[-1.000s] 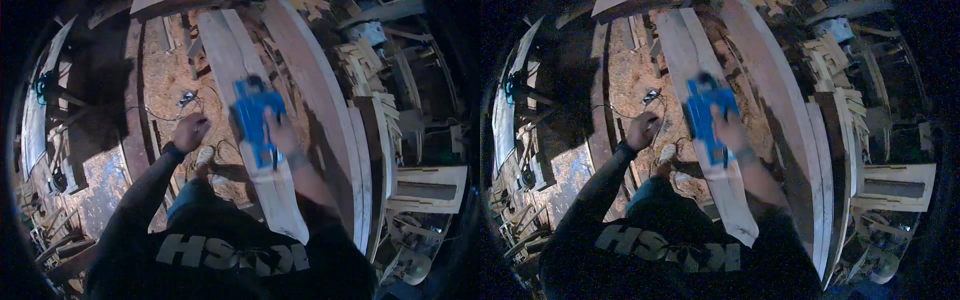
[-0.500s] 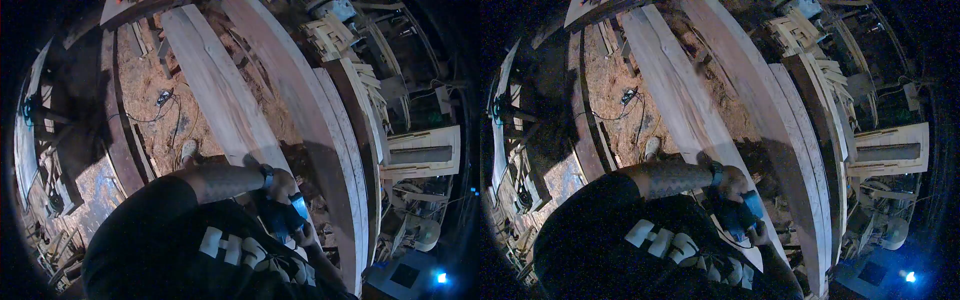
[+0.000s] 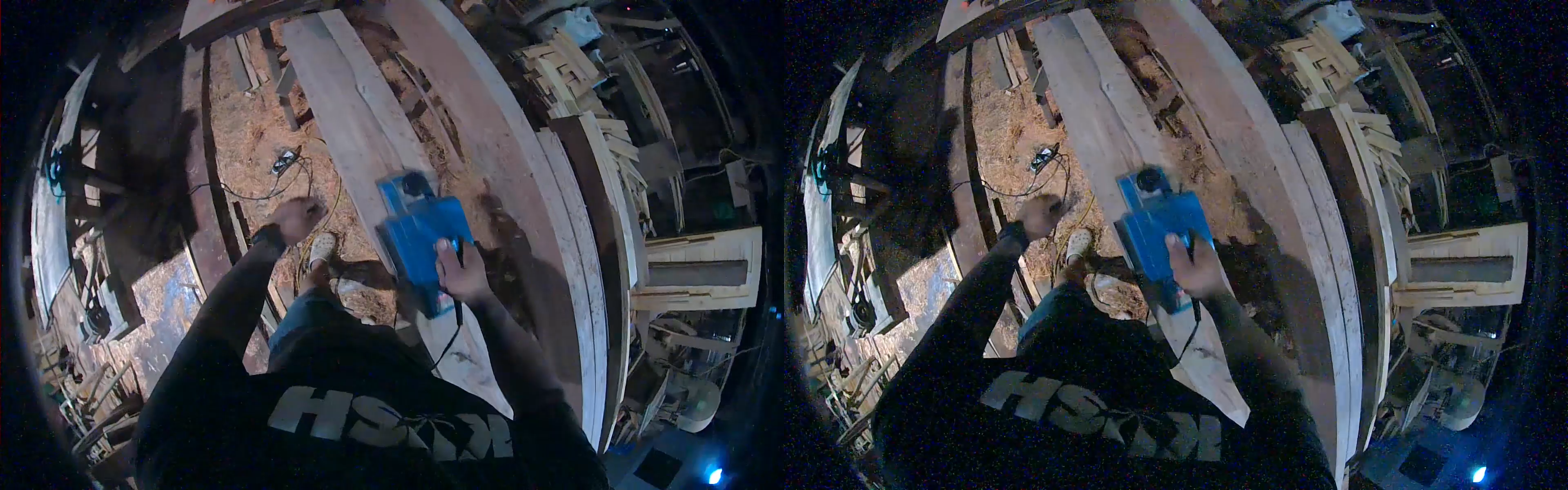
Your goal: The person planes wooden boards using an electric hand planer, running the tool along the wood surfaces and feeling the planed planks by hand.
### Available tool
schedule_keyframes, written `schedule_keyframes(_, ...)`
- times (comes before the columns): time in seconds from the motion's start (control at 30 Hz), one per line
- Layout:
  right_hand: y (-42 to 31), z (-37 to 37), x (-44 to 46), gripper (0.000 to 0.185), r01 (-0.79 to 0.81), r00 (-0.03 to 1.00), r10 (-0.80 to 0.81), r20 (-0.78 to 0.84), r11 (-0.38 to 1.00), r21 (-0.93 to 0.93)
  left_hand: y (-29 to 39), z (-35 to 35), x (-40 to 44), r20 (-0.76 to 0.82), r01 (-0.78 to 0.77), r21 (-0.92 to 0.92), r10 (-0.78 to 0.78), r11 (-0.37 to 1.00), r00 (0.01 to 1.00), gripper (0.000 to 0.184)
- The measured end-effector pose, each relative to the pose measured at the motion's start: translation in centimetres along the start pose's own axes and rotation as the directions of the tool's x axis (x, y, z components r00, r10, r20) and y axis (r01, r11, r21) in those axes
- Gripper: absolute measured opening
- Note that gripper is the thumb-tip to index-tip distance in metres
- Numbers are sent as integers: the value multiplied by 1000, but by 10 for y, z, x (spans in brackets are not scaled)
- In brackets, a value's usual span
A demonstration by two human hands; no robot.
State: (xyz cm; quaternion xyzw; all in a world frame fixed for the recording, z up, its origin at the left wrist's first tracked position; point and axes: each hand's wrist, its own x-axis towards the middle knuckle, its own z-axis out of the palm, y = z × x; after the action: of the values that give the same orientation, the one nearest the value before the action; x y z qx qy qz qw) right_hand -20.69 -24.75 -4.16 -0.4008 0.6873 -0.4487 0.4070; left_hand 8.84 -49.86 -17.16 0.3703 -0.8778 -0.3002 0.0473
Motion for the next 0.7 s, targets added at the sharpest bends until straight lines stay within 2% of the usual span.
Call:
schedule_keyframes(0.07,-7,11,32,32,-12,1000,12,5,1000,-25,-53,44,-19,270,122,22,-123,992,955,49)
schedule_keyframes(0.13,-14,21,59,37,-27,1000,27,3,998,-63,-113,114,-52,476,4,139,-70,990,876,54)
schedule_keyframes(0.2,-14,32,84,43,-9,999,4,-37,991,-131,-133,156,-92,674,19,75,-65,997,736,57)
schedule_keyframes(0.27,2,41,110,46,3,997,-19,-81,982,-189,-136,177,-120,822,44,121,-125,992,556,53)
schedule_keyframes(0.3,-1,46,121,47,-9,996,-8,-93,982,-188,-135,177,-122,818,45,115,-120,992,562,49)
schedule_keyframes(0.37,-49,57,127,49,-118,992,114,-63,991,-63,-129,177,-125,815,46,100,-108,994,570,41)
schedule_keyframes(0.43,-60,66,143,50,-128,989,125,-81,991,-36,-152,198,-122,611,-185,-141,233,973,756,35)
schedule_keyframes(0.47,-62,69,153,50,-131,988,128,-89,991,-22,-168,210,-115,460,-317,-228,388,921,798,33)
schedule_keyframes(0.5,-62,71,164,51,-116,991,114,-74,993,-26,-186,220,-100,492,-164,-345,327,924,807,31)
schedule_keyframes(0.6,-64,79,199,53,-84,995,81,-54,995,-49,-173,187,-67,409,77,-167,-2,983,913,34)
schedule_keyframes(0.7,-67,90,237,55,-81,993,70,-90,990,-117,-147,146,-49,348,450,-129,-384,884,855,49)
